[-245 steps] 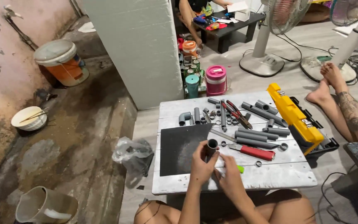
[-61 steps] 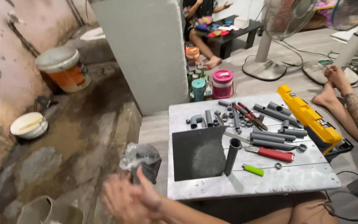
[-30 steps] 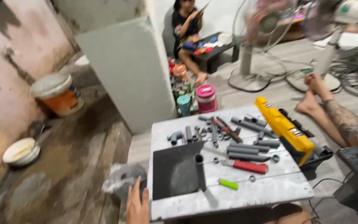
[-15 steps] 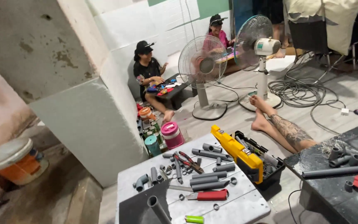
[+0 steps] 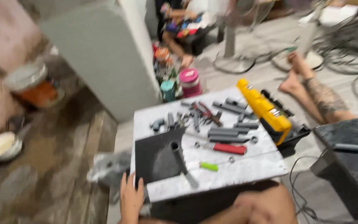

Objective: Joining PVC pipes by heating the ends with a lighter to soften the plastic before pressing them together.

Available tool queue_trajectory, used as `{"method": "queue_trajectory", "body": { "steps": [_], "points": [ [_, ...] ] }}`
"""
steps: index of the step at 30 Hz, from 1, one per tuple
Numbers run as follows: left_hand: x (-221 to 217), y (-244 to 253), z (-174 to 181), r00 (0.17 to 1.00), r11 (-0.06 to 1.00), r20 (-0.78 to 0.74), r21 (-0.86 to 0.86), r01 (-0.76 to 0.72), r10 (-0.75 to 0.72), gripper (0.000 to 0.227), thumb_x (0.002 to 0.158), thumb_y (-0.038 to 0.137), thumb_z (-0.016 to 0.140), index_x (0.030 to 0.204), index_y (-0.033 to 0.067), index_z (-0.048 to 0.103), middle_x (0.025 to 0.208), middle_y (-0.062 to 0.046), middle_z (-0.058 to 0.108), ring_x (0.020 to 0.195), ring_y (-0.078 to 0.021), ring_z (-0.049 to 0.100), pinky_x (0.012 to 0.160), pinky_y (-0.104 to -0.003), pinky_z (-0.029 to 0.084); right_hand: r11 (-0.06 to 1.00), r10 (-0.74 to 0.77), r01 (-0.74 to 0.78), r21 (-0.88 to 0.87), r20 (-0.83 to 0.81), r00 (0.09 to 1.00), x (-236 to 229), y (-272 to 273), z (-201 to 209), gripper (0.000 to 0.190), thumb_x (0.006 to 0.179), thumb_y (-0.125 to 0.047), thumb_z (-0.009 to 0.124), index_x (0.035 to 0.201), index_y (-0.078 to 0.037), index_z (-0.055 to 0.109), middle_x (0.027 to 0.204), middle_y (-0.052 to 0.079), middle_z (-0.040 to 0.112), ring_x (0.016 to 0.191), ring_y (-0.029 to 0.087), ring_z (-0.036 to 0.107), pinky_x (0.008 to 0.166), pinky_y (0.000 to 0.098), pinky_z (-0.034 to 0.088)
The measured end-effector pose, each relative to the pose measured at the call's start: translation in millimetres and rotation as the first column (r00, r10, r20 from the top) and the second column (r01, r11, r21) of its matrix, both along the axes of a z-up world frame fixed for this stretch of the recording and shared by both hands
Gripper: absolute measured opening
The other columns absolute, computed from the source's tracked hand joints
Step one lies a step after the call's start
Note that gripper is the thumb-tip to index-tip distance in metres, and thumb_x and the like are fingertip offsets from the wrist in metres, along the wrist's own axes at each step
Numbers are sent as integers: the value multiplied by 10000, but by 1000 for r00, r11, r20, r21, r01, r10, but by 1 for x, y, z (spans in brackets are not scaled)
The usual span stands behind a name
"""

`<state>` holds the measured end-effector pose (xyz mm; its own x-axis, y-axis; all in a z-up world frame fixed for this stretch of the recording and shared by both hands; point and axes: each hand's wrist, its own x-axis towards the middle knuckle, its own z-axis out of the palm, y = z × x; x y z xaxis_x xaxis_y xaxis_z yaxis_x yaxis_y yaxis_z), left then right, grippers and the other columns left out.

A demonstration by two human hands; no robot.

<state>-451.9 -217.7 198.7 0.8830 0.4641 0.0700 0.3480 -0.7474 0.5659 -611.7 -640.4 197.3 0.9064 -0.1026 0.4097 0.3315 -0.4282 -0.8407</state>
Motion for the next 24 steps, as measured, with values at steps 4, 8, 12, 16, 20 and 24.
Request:
{"method": "queue_trajectory", "body": {
  "steps": [4,8,12,16,20,24],
  "points": [
    [-19,-3,8,981,998,186,41,49,-55,558,879,290,649,1383,67,558,1502,-236,471,1335,-403,485,1048,-464,430,971,-91,97,-217,38,995,86,-48,24,452,752,-80,646,1193,-19,720,1263,148,716,1148,272,683,1038,366,503],
    [-17,-15,27,995,987,89,-148,56,-43,705,930,320,588,1526,37,340,1593,-232,334,1461,-391,347,1133,-468,332,714,-342,409,-569,226,912,113,-67,-2,449,886,-38,734,1333,8,714,1458,265,584,1290,402,597,1070,478,510],
    [-4,-33,37,997,985,-76,-171,-22,9,774,956,447,504,1597,121,216,1644,-261,187,1487,-424,260,1146,-545,254,651,-346,418,-633,244,906,134,-88,-24,478,959,-25,696,1417,113,698,1448,370,596,1314,498,555,1153,517,434],
    [12,-40,36,992,976,-97,-194,-96,78,736,968,434,450,1605,155,210,1670,-221,145,1491,-422,235,1135,-592,182,736,-304,320,-597,130,944,154,-78,-18,476,1073,25,540,1490,254,549,1435,433,529,1288,541,525,1091,558,437],
    [14,-44,37,991,979,-107,-175,-104,86,707,970,417,444,1591,143,249,1678,-213,150,1510,-402,222,1139,-576,166,776,-263,263,-572,85,961,156,-62,-12,521,1074,87,421,1556,275,355,1526,481,381,1353,627,418,1149,617,344],
    [14,-48,28,996,992,-26,-86,-91,89,679,968,379,488,1567,111,312,1650,-250,212,1457,-454,306,1109,-597,226,711,-305,261,-653,47,951,154,-61,-21,593,1087,-72,448,1575,261,391,1536,462,396,1257,575,396,1084,589,306]
  ]
}}
